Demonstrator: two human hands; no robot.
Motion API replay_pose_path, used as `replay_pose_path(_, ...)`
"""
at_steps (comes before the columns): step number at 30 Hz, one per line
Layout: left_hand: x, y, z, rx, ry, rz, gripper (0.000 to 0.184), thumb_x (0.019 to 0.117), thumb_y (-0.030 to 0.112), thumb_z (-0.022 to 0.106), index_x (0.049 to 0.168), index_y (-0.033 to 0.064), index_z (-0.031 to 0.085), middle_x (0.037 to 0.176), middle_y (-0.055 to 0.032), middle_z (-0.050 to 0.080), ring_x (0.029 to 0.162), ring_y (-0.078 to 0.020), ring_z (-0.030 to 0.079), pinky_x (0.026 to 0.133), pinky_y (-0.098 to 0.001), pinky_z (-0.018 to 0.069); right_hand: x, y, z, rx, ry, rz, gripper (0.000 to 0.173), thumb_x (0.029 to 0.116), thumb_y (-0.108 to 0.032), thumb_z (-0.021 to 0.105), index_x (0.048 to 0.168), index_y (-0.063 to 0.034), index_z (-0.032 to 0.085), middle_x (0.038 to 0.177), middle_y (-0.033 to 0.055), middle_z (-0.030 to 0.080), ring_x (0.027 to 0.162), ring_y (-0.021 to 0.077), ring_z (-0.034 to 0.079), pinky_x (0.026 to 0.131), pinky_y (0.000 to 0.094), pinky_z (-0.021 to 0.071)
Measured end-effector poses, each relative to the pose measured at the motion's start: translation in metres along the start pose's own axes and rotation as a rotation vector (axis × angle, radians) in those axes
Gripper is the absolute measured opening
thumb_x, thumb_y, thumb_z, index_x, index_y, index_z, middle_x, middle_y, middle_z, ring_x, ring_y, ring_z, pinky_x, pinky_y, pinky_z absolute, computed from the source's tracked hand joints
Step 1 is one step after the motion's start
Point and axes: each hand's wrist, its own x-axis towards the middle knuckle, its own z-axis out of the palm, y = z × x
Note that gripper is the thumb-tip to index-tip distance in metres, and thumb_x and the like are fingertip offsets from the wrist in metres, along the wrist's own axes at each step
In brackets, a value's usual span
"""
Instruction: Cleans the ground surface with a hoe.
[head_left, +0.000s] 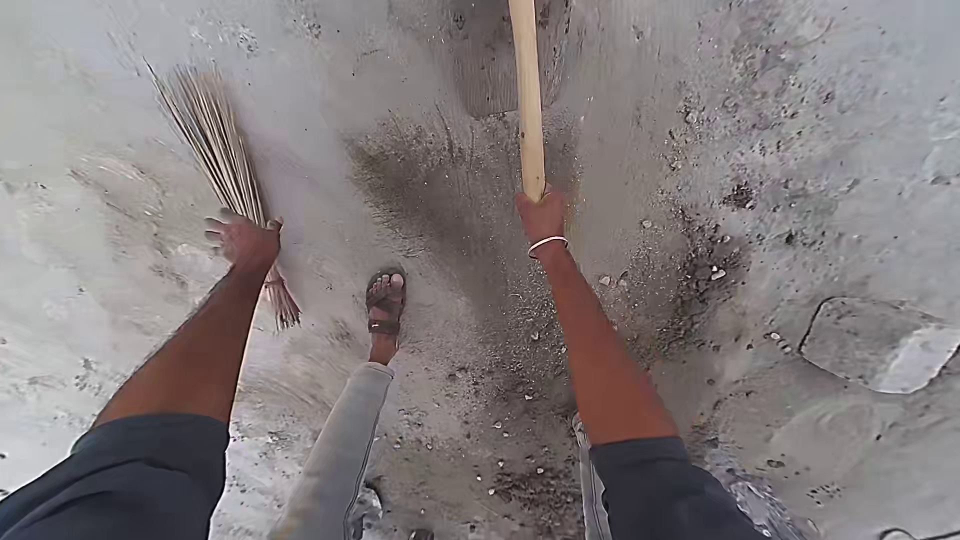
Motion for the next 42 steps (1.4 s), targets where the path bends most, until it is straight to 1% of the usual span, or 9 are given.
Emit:
replay_pose_path(4, -0.107, 0.233, -0.007, -0.465, -0.121, 0.605, 0.064, 0.1100, 0.046, 0.037, 0.150, -0.0040, 0.038, 0.140, -0.0287, 0.055, 0.126, -0.0373, 0.059, 0.105, -0.0493, 0.0480, -0.006, 0.023, 0.011, 0.003, -0.035, 0.010, 0.031, 0.0980, -0.024, 0.070, 0.112, 0.0035, 0.066, 0.096, 0.0210, 0.068, 0.091, 0.0345, 0.067, 0.083, 0.0554, 0.0524)
replay_pose_path(9, -0.192, 0.446, -0.010, -0.622, -0.278, 0.454, 0.070, 0.1081, 0.035, 0.046, 0.162, 0.0049, 0.012, 0.148, -0.0235, 0.048, 0.126, -0.0293, 0.060, 0.100, -0.0485, 0.0540, -0.028, 0.043, -0.008, 0.023, -0.118, 0.062, 0.037, 0.0983, -0.029, 0.070, 0.121, -0.0001, 0.066, 0.106, 0.0236, 0.071, 0.101, 0.0397, 0.070, 0.088, 0.0594, 0.0550)
replay_pose_path(12, -0.203, 0.439, 0.034, -0.598, -0.288, 0.297, 0.057, 0.1127, 0.036, 0.032, 0.159, 0.0074, 0.015, 0.121, -0.0204, 0.059, 0.084, -0.0236, 0.072, 0.071, -0.0401, 0.0627, -0.055, 0.063, -0.030, -0.003, -0.188, 0.092, 0.038, 0.0988, -0.029, 0.069, 0.125, -0.0014, 0.065, 0.109, 0.0243, 0.071, 0.104, 0.0410, 0.070, 0.088, 0.0605, 0.0551)
replay_pose_path(14, -0.218, 0.415, 0.058, -0.591, -0.314, 0.281, 0.059, 0.1130, 0.041, 0.029, 0.159, 0.0086, 0.012, 0.117, -0.0217, 0.058, 0.079, -0.0255, 0.071, 0.069, -0.0421, 0.0627, -0.084, 0.084, -0.040, 0.016, -0.205, 0.120, 0.038, 0.0990, -0.027, 0.069, 0.125, -0.0007, 0.063, 0.107, 0.0269, 0.069, 0.101, 0.0443, 0.069, 0.081, 0.0626, 0.0552)
replay_pose_path(20, -0.297, 0.348, 0.113, -0.540, -0.355, 0.233, 0.061, 0.1125, 0.040, 0.035, 0.158, 0.0073, 0.012, 0.106, -0.0215, 0.061, 0.070, -0.0244, 0.069, 0.065, -0.0415, 0.0614, -0.151, 0.154, -0.055, -0.096, -0.347, 0.264, 0.043, 0.1005, -0.028, 0.066, 0.135, -0.0023, 0.061, 0.122, 0.0222, 0.069, 0.117, 0.0360, 0.067, 0.100, 0.0537, 0.0519)
replay_pose_path(32, -0.529, 0.115, 0.241, -0.313, -0.708, 0.067, 0.070, 0.1106, 0.031, 0.047, 0.160, -0.0040, 0.011, 0.133, -0.0330, 0.058, 0.114, -0.0395, 0.065, 0.102, -0.0508, 0.0510, -0.390, 0.397, -0.045, -0.127, -0.431, 0.725, 0.045, 0.0973, -0.020, 0.070, 0.136, 0.0011, 0.062, 0.121, 0.0273, 0.070, 0.116, 0.0426, 0.067, 0.102, 0.0592, 0.0499)
replay_pose_path(36, -0.571, 0.041, 0.228, -0.492, -0.834, -0.039, 0.068, 0.1087, 0.025, 0.052, 0.159, -0.0046, 0.017, 0.137, -0.0337, 0.053, 0.113, -0.0386, 0.064, 0.099, -0.0514, 0.0521, -0.466, 0.408, -0.024, -0.131, -0.504, 0.867, 0.050, 0.0960, -0.021, 0.070, 0.139, 0.0018, 0.059, 0.128, 0.0278, 0.067, 0.122, 0.0427, 0.064, 0.105, 0.0604, 0.0484)
replay_pose_path(39, -0.514, 0.097, 0.168, -0.644, -0.798, 0.096, 0.060, 0.1096, 0.023, 0.049, 0.155, -0.0046, 0.023, 0.115, -0.0240, 0.062, 0.093, -0.0258, 0.067, 0.086, -0.0400, 0.0575, -0.394, 0.367, -0.016, -0.085, -0.434, 0.687, 0.049, 0.0954, -0.022, 0.072, 0.138, -0.0012, 0.060, 0.119, 0.0264, 0.070, 0.113, 0.0417, 0.068, 0.099, 0.0592, 0.0519)
replay_pose_path(42, -0.405, 0.231, 0.097, -0.795, -0.634, 0.317, 0.049, 0.1098, 0.028, 0.049, 0.147, -0.0002, 0.035, 0.101, -0.0166, 0.064, 0.083, -0.0214, 0.067, 0.077, -0.0372, 0.0573, -0.244, 0.253, -0.039, -0.066, -0.332, 0.363, 0.047, 0.0968, -0.024, 0.070, 0.137, -0.0020, 0.061, 0.112, 0.0249, 0.072, 0.107, 0.0418, 0.070, 0.095, 0.0611, 0.0531)
